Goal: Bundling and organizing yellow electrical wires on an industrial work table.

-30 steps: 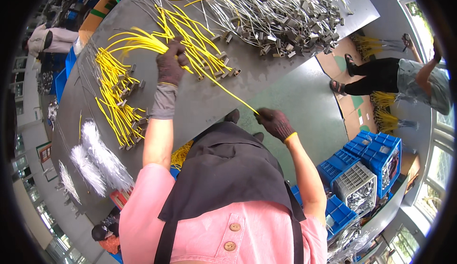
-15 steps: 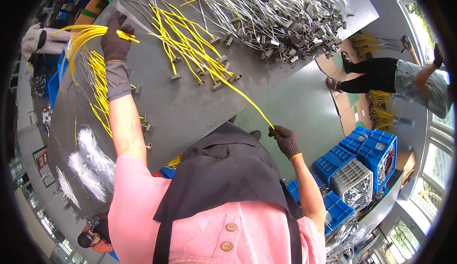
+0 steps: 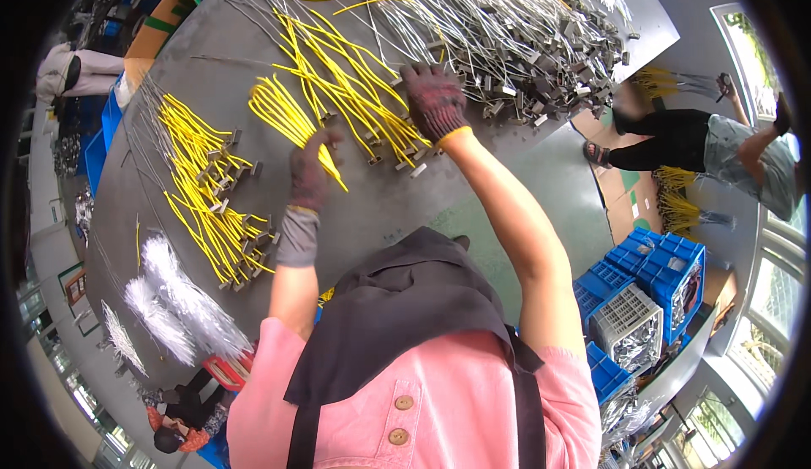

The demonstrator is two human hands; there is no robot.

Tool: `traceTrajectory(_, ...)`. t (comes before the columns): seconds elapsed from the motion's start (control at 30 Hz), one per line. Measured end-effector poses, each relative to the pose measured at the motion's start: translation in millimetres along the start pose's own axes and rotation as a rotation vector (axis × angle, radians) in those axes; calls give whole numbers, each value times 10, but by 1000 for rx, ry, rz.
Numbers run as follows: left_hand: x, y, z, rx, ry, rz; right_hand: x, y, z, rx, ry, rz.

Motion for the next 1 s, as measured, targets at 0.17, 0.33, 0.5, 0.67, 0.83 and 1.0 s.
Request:
traceTrajectory(0.17,51,-853,128,344,362,104,151,320,269,285,-274,-41)
traceTrajectory(0.33,308,-1458,8,619,472,264,198,487,186,363,-275,17)
traceTrajectory(0.5,-261,-1420,271,649,-304,-574,-33,380,384,327,-365,25)
traceTrajectory(0.67,-207,-1434,258,551,-147,-371,-25,261,94,328,-344,-21)
traceTrajectory(0.83,-423,-1286,526,310,-408,-399,-188,-79,-172,274,-43,105)
traceTrajectory(1.0,-70,-1094,923,368,-59,-39,-301,-847,-498,46,-71,-7)
Point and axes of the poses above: each hand's wrist, its own y-axis towards the middle knuckle, its own z-axis out of the palm, x = y × z, the point moved 1 cm from there along y, towards the middle knuckle, and after that the axes turned 10 degrees about -y, right-handed, at the moved point
